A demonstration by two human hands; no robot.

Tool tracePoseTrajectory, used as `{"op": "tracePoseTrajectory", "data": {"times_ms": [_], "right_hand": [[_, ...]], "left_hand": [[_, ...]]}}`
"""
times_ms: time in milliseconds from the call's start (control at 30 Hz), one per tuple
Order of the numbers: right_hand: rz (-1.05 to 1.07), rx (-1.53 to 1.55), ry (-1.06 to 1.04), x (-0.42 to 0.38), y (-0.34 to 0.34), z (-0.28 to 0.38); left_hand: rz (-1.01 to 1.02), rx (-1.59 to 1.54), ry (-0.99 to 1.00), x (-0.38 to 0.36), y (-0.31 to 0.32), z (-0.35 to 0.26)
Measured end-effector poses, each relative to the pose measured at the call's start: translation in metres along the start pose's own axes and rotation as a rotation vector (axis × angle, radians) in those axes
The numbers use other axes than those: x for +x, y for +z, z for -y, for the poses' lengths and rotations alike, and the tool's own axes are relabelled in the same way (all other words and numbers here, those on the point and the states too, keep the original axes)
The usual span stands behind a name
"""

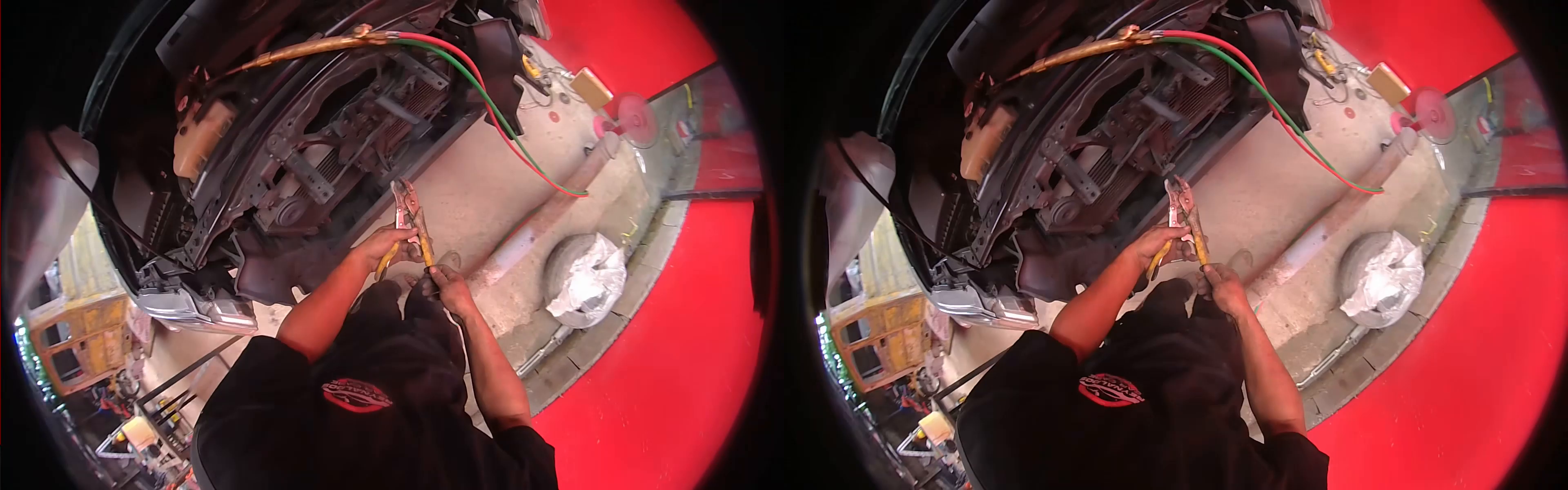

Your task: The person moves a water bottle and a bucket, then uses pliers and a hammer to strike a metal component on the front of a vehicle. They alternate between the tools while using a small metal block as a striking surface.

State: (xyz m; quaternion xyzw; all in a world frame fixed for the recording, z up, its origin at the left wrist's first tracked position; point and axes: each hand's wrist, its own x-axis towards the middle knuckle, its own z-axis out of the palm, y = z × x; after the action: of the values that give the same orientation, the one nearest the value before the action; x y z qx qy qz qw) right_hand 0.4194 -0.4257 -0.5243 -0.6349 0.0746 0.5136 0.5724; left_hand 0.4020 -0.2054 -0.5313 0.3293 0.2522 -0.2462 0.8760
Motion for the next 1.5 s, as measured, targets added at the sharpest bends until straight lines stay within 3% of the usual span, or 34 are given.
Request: {"op": "tracePoseTrajectory", "data": {"times_ms": [167,300,500,567,700,900,967,1067,1200,1267,1500], "right_hand": [[0.192,0.013,-0.034,0.027,-0.026,0.006],[0.232,-0.076,-0.053,0.042,-0.039,0.014],[0.239,-0.165,-0.206,0.056,-0.057,0.019],[0.264,0.200,-0.007,0.060,-0.055,0.012],[0.166,0.475,-0.089,0.063,-0.061,0.006],[0.104,0.408,-0.125,0.079,-0.072,0.009],[0.252,0.644,0.152,0.079,-0.079,0.023],[0.266,0.635,0.239,0.082,-0.078,0.021],[0.201,0.697,0.213,0.077,-0.079,0.027],[0.243,0.621,0.066,0.078,-0.085,0.021],[0.392,0.512,-0.021,0.060,-0.091,0.026]], "left_hand": [[-0.149,-0.043,0.038,0.007,0.025,-0.006],[-0.278,0.035,0.066,0.012,0.041,-0.016],[-0.295,0.049,0.281,0.039,0.037,-0.003],[-0.363,0.064,0.281,0.050,0.039,0.003],[-0.383,-0.062,0.307,0.066,0.041,0.003],[-0.241,-0.149,0.283,0.066,0.049,-0.004],[-0.251,-0.166,0.278,0.063,0.046,-0.003],[-0.271,-0.156,0.285,0.061,0.042,0.001],[-0.295,-0.157,0.278,0.061,0.044,0.003],[-0.258,-0.182,0.269,0.059,0.042,0.002],[-0.174,-0.249,0.295,0.052,0.051,-0.004]]}}
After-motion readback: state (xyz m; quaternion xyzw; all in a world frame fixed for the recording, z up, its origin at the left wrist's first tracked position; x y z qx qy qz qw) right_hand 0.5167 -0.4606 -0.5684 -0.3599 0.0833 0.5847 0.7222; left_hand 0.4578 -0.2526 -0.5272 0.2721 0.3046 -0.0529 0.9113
